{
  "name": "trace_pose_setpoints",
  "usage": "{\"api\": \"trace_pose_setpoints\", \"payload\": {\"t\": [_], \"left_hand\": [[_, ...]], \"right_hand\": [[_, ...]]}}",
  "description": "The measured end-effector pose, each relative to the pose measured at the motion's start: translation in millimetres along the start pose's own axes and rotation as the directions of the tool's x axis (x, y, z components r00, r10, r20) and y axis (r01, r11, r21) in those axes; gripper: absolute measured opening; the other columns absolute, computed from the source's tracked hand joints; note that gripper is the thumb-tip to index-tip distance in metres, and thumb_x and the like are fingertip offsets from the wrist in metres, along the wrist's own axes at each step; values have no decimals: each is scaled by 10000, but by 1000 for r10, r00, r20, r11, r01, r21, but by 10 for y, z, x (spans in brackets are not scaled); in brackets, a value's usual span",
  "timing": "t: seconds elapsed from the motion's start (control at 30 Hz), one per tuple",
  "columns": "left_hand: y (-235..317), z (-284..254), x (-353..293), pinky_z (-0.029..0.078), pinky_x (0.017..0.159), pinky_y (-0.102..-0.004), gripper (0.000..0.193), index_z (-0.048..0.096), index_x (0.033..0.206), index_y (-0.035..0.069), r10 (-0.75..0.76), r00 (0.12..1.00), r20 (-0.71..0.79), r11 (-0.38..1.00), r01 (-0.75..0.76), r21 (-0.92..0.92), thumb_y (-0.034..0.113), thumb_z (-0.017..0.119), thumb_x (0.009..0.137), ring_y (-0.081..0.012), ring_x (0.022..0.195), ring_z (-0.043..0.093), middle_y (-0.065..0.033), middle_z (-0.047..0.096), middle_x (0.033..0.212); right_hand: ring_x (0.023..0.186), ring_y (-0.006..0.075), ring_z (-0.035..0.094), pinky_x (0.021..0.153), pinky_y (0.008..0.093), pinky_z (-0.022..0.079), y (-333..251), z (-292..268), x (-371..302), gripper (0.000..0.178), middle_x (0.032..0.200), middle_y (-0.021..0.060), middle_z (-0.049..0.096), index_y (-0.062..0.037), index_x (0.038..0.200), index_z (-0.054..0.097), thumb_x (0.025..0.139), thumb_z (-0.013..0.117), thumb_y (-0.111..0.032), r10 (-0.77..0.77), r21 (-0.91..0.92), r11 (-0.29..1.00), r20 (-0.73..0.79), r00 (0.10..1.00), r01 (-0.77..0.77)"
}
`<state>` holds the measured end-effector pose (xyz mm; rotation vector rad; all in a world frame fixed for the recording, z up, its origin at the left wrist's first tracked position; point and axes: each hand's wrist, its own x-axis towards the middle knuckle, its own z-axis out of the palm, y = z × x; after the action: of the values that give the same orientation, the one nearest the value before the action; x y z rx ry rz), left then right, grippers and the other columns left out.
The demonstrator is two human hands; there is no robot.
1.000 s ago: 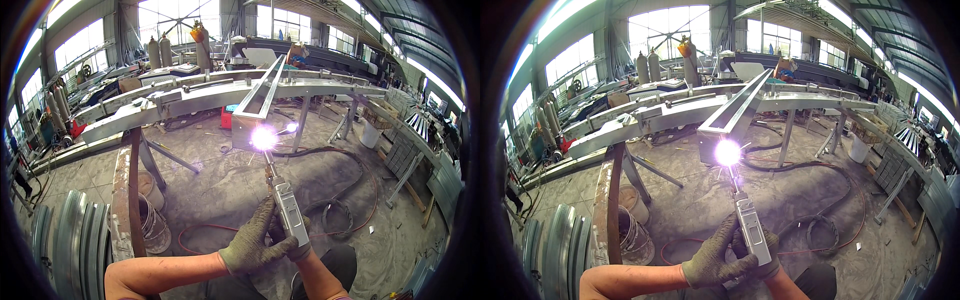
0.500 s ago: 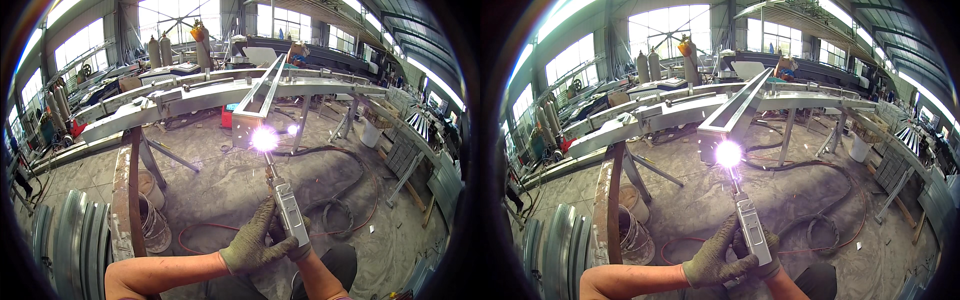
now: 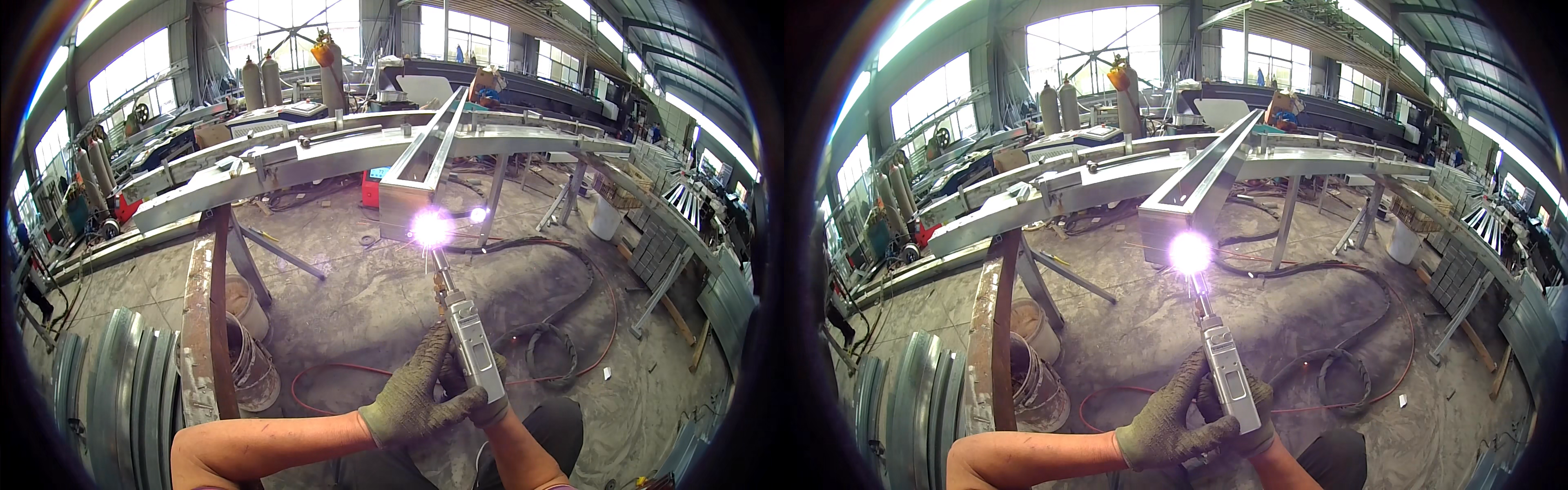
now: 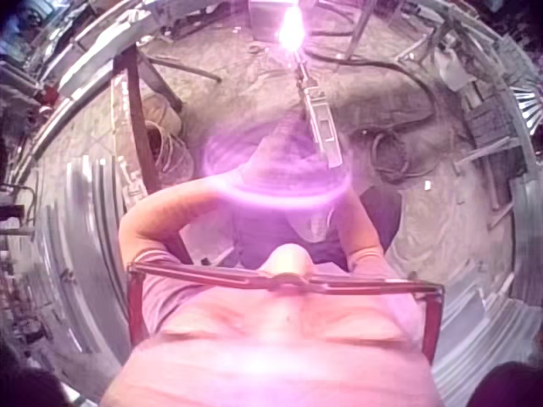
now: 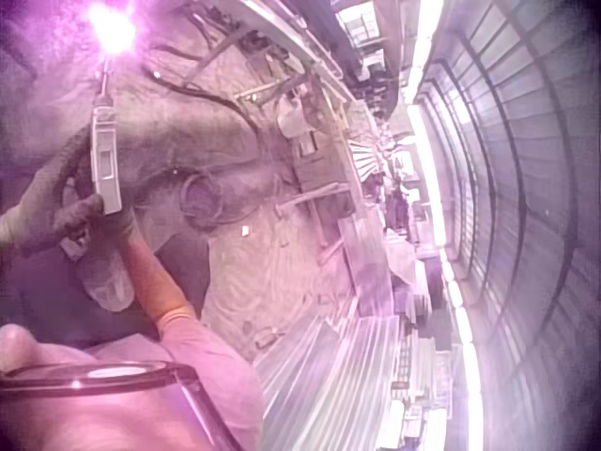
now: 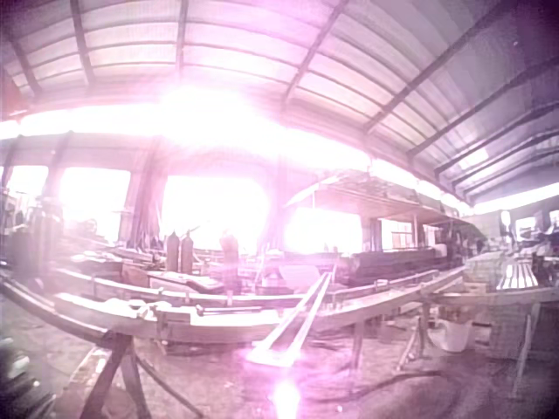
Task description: The person welds seams on a rectangular metal frame using a handheld welding torch, then repositions the frame to weld additional joints. The person wears gloves and a head-mounted camera, and the workspace contains metal stock and tools.
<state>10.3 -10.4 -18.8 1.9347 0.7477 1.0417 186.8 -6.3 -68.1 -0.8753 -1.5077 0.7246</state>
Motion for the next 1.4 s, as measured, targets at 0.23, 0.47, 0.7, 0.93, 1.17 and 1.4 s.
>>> {"api": "trace_pose_setpoints", "payload": {"t": [0.23, 0.47, 0.7, 0.93, 1.17, 1.4], "left_hand": [[7, 18, 5, 411, 1309, -484, 1113, 189, 1777, -17, 1, 1000, -1, 1000, -1, 17, 358, 876, 984, -360, 1608, 456, -279, 425, 1722], [44, 11, -7, 404, 1313, -483, 1130, 189, 1777, -18, -21, 1000, -1, 1000, 21, 0, 383, 881, 979, -362, 1603, 466, -280, 436, 1717], [39, 21, -12, 402, 1314, -480, 1145, 181, 1777, -25, -36, 999, 4, 999, 36, -27, 408, 878, 979, -363, 1609, 455, -289, 428, 1718], [-7, 34, -18, 397, 1316, -477, 1128, 202, 1769, -34, -16, 1000, -6, 999, 17, 45, 399, 878, 976, -362, 1612, 452, -291, 425, 1720], [19, 28, -23, 382, 1324, -487, 1144, 189, 1758, -61, -50, 999, 18, 999, 50, -1, 422, 871, 977, -409, 1630, 417, -314, 388, 1736], [-17, 40, -23, 403, 1309, -495, 1146, 190, 1751, -73, -14, 1000, 13, 1000, 14, -6, 442, 864, 981, -430, 1628, 422, -321, 390, 1732]], "right_hand": [[736, 230, 722, 652, 391, 581, 16, 2, 7, 80, 875, 102, 714, -5, 1043, 745, 1029, 763, -82, -51, -41, 998, -12, 999, 50], [724, 239, 715, 646, 399, 572, 22, 11, 3, 74, 855, 103, 711, -10, 1021, 744, 1021, 762, -81, -45, -23, 999, -17, 999, 44], [727, 200, 699, 647, 387, 562, 15, 0, -1, 78, 848, 80, 708, -12, 1005, 744, 1022, 769, -84, -32, -13, 999, -7, 999, 32], [723, 201, 695, 647, 375, 562, 91, -1, -48, 73, 847, 83, 710, -15, 995, 746, 1001, 791, -71, -5, 18, 1000, -16, 1000, 5], [742, 195, 709, 659, 365, 572, 100, -27, -83, 73, 859, 76, 715, -18, 1010, 757, 981, 810, -60, 36, 23, 999, -11, 999, -36], [742, 167, 708, 651, 356, 569, 105, -8, -62, 61, 852, 64, 717, -15, 1001, 756, 1007, 797, -59, -13, 30, 999, -21, 1000, 14]]}}
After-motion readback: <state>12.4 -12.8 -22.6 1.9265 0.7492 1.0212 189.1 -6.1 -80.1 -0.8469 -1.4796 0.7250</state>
